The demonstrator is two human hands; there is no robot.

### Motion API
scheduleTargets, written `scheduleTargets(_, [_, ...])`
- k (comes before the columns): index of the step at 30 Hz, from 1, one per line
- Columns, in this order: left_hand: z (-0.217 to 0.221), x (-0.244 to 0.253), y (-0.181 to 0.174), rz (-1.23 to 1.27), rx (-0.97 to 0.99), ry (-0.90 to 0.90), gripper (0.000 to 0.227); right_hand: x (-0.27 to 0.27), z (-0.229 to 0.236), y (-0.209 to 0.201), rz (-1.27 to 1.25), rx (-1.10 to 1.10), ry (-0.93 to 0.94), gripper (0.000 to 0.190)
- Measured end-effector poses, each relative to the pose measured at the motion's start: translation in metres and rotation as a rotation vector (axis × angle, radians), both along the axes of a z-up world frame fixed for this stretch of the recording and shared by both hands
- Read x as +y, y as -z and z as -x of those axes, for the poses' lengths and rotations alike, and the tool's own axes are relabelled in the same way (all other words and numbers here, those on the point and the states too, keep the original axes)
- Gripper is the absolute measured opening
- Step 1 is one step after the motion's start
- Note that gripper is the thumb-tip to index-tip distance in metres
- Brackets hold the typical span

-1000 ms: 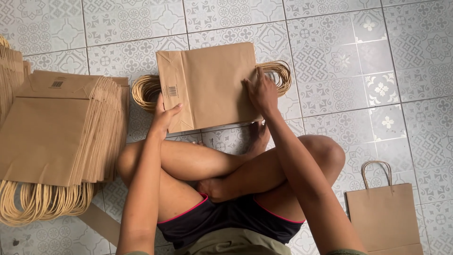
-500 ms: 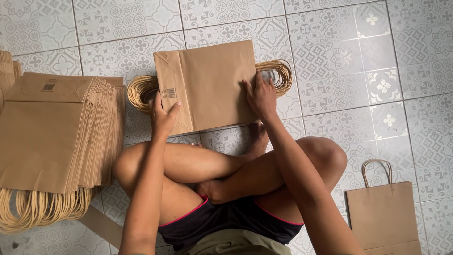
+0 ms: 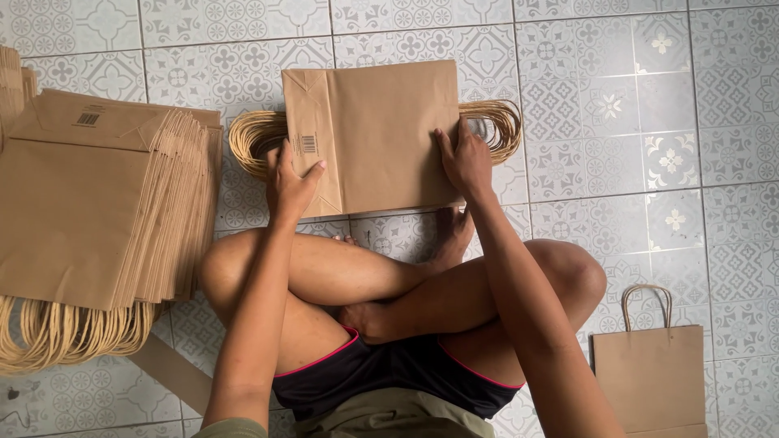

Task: Shaping flat paper bags by opening them and folding the bottom to create a base.

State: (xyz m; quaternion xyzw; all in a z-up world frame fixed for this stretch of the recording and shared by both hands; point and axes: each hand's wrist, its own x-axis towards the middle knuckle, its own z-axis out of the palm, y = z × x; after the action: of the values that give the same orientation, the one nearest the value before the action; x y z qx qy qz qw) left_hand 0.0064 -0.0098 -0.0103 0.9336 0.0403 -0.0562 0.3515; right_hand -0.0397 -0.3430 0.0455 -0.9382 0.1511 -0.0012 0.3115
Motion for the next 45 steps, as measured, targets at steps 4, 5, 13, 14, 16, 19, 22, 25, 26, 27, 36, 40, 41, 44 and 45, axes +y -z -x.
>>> scheduleTargets(4, [-0.006, -0.008, -0.040, -0.124, -0.053, -0.021, 0.082, -0.014, -0.007, 0.015, -0.020, 0.045, -0.007, 0.073])
scheduleTargets(5, [-0.014, -0.008, -0.043, -0.158, -0.177, -0.009, 0.073, -0.023, -0.011, 0.025, -0.027, 0.076, 0.008, 0.076])
scheduleTargets(13, [-0.076, 0.001, -0.026, -0.021, 0.223, 0.085, 0.085, -0.052, -0.041, 0.045, -0.055, 0.287, 0.071, 0.094])
scheduleTargets(14, [-0.076, -0.003, -0.027, 0.026, 0.273, 0.107, 0.089, -0.046, -0.040, 0.040, -0.041, 0.329, 0.102, 0.096])
scheduleTargets(16, [-0.079, -0.008, -0.026, 0.072, 0.321, 0.134, 0.093, -0.034, -0.043, 0.033, -0.027, 0.367, 0.136, 0.099])
scheduleTargets(19, [-0.079, -0.015, -0.018, 0.080, 0.347, 0.108, 0.089, -0.019, -0.044, 0.030, -0.056, 0.425, 0.137, 0.100])
scheduleTargets(22, [-0.078, -0.017, -0.018, 0.134, 0.378, 0.119, 0.092, -0.010, -0.043, 0.025, -0.041, 0.403, 0.174, 0.097])
scheduleTargets(25, [-0.076, -0.023, -0.034, 0.138, 0.399, 0.122, 0.094, -0.007, -0.044, 0.020, -0.074, 0.427, 0.161, 0.098])
scheduleTargets(26, [-0.075, -0.024, -0.034, 0.129, 0.390, 0.109, 0.094, -0.007, -0.045, 0.020, -0.079, 0.435, 0.158, 0.099])
scheduleTargets(27, [-0.075, -0.024, -0.034, 0.120, 0.381, 0.093, 0.095, -0.007, -0.047, 0.020, -0.084, 0.442, 0.153, 0.100])
scheduleTargets(36, [-0.082, -0.015, 0.000, 0.154, 0.393, 0.067, 0.095, -0.020, -0.049, 0.016, -0.139, 0.390, 0.143, 0.103])
scheduleTargets(40, [-0.076, -0.016, 0.017, 0.200, 0.230, 0.137, 0.098, -0.027, -0.052, 0.047, -0.116, 0.293, 0.152, 0.093])
scheduleTargets(41, [-0.076, -0.016, 0.017, 0.209, 0.231, 0.137, 0.098, -0.030, -0.054, 0.052, -0.112, 0.303, 0.144, 0.095])
scheduleTargets(44, [-0.077, -0.015, 0.003, 0.202, 0.260, 0.134, 0.096, -0.038, -0.058, 0.058, -0.103, 0.337, 0.154, 0.100])
scheduleTargets(45, [-0.077, -0.014, -0.003, 0.186, 0.285, 0.130, 0.095, -0.041, -0.060, 0.058, -0.097, 0.358, 0.167, 0.104])
